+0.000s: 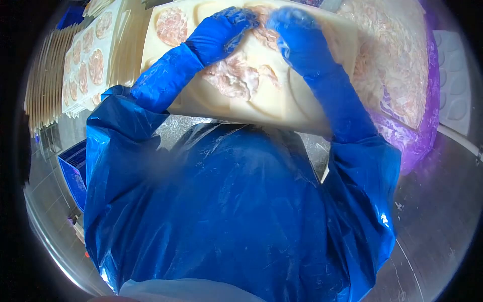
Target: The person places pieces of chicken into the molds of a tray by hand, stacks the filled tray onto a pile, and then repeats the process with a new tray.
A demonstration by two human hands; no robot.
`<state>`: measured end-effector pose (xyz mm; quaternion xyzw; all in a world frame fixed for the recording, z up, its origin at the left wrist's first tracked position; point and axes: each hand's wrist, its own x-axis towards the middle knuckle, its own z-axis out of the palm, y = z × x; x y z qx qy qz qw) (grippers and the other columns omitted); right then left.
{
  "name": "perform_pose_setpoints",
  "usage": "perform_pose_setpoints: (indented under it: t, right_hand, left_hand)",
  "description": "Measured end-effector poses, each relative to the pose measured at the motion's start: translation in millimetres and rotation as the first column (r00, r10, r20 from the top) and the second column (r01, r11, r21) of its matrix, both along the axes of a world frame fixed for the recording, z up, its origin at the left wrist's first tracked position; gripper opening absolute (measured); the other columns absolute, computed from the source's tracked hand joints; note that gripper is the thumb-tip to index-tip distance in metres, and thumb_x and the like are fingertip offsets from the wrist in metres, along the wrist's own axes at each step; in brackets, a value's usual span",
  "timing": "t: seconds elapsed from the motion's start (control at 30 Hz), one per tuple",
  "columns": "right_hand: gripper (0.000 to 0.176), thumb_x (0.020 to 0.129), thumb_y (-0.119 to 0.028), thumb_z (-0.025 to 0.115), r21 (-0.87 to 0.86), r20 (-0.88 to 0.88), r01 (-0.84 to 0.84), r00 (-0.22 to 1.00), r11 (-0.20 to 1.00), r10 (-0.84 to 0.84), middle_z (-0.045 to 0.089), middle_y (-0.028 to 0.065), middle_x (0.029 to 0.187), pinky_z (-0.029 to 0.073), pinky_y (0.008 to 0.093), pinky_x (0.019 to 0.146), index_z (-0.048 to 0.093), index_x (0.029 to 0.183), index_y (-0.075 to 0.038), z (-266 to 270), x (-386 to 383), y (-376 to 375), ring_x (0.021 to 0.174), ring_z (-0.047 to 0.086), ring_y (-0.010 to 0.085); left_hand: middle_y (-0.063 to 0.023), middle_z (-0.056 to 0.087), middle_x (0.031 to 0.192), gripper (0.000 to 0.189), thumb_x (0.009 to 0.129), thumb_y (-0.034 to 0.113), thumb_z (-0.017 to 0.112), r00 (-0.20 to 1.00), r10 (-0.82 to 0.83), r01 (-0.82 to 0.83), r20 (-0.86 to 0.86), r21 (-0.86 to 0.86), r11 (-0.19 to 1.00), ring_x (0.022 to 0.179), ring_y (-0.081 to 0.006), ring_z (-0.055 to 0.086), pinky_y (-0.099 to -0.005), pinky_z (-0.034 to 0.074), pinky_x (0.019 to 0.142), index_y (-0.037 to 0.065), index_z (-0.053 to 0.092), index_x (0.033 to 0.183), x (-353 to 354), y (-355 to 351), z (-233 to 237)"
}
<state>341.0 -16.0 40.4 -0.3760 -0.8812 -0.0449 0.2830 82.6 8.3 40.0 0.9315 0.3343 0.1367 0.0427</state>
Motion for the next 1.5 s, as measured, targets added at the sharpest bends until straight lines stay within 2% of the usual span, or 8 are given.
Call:
perform_pose_setpoints:
  t: [0.2, 0.3, 0.37, 0.57, 0.6, 0.7, 0.83, 1.5]
  right_hand:
    - [0.036, 0.083, -0.008, 0.062, -0.290, 0.181, 0.121, 0.981, 0.949, -0.069, 0.063, 0.0096, 0.123, 0.041, 0.0429, 0.106, 0.062, 0.119, -0.009, 12, 16, -40, 0.117, 0.056, 0.0278]
    - [0.045, 0.087, -0.013, 0.065, -0.609, -0.509, -0.235, 0.849, 0.757, -0.145, 0.057, 0.0120, 0.135, 0.036, 0.0437, 0.112, 0.057, 0.131, -0.010, 15, -12, -59, 0.127, 0.051, 0.0287]
    - [0.056, 0.090, -0.018, 0.066, -0.337, 0.073, 0.030, 0.997, 0.941, -0.006, 0.047, 0.0130, 0.147, 0.029, 0.0454, 0.117, 0.049, 0.143, -0.011, 13, -1, -79, 0.138, 0.042, 0.0294]
    - [0.064, 0.090, -0.024, 0.067, -0.251, -0.042, 0.084, 0.994, 0.964, -0.098, 0.041, 0.0150, 0.152, 0.026, 0.0477, 0.118, 0.043, 0.148, -0.011, 21, -23, -49, 0.142, 0.036, 0.0356]
    - [0.064, 0.090, -0.025, 0.068, -0.231, -0.016, 0.016, 1.000, 0.973, -0.020, 0.041, 0.0159, 0.152, 0.026, 0.0470, 0.118, 0.043, 0.147, -0.010, 0, -31, -31, 0.141, 0.036, 0.0363]
    - [0.060, 0.088, -0.026, 0.070, -0.163, 0.008, -0.027, 1.000, 0.986, 0.028, 0.049, 0.0181, 0.145, 0.034, 0.0453, 0.113, 0.049, 0.142, -0.008, 1, -47, -22, 0.135, 0.044, 0.0367]
    - [0.035, 0.085, -0.023, 0.073, -0.192, -0.269, -0.064, 0.963, 0.979, 0.010, 0.067, 0.0143, 0.105, 0.050, 0.0439, 0.086, 0.064, 0.115, -0.006, 29, -68, -59, 0.097, 0.064, 0.0330]
    - [0.022, 0.086, -0.010, 0.073, -0.628, -0.467, -0.170, 0.863, 0.760, -0.192, 0.066, 0.0147, 0.091, 0.052, 0.0329, 0.074, 0.061, 0.102, -0.001, 29, -62, -109, 0.084, 0.067, 0.0239]
  left_hand:
    - [-0.0135, 0.048, 0.146, 0.046, 0.096, 0.020, 0.054, 0.997, -0.014, 0.006, 0.082, 0.096, 0.995, 0.134, -0.0306, 0.045, -0.0435, 0.034, 0.113, 0.011, 0.050, 0.141, -3, -7, -15]
    - [-0.0132, 0.040, 0.152, 0.053, 0.098, 0.028, 0.054, 0.993, 0.092, -0.099, 0.068, 0.099, 0.990, 0.141, -0.0286, 0.037, -0.0421, 0.030, 0.115, 0.012, 0.043, 0.147, 6, -34, -8]
    - [-0.0110, 0.034, 0.157, 0.057, 0.100, 0.030, 0.052, 0.997, 0.077, -0.079, 0.015, 0.099, 0.992, 0.146, -0.0251, 0.029, -0.0394, 0.027, 0.118, 0.014, 0.036, 0.152, -2, -43, -7]
    - [-0.0134, 0.048, 0.147, 0.048, 0.097, 0.005, 0.059, 0.572, 0.624, 0.059, 0.532, -0.786, 0.616, 0.136, -0.0202, 0.046, -0.0338, 0.037, 0.113, 0.004, 0.045, 0.143, -37, -22, 0]
    - [-0.0126, 0.068, 0.096, 0.017, 0.090, 0.005, 0.060, 0.694, 0.191, -0.107, 0.694, -0.163, 0.981, 0.086, -0.0261, 0.065, -0.0380, 0.050, 0.078, 0.004, 0.068, 0.105, -36, -30, 29]
    - [-0.0111, 0.056, 0.137, 0.038, 0.097, 0.006, 0.060, 0.745, 0.429, -0.014, 0.511, -0.631, 0.776, 0.126, -0.0226, 0.054, -0.0347, 0.042, 0.108, 0.004, 0.054, 0.135, -79, -41, 24]
    - [-0.0131, 0.060, 0.117, 0.035, 0.083, 0.027, 0.075, 0.958, 0.136, -0.153, 0.251, 0.048, 0.987, 0.110, -0.0303, 0.057, -0.0404, 0.046, 0.093, 0.011, 0.064, 0.113, -58, -85, 14]
    - [-0.0158, 0.057, 0.131, 0.038, 0.083, 0.027, 0.073, 0.965, -0.078, 0.105, 0.252, -0.095, 0.990, 0.115, -0.0379, 0.053, -0.0460, 0.045, 0.096, 0.010, 0.063, 0.116, -26, -75, 11]
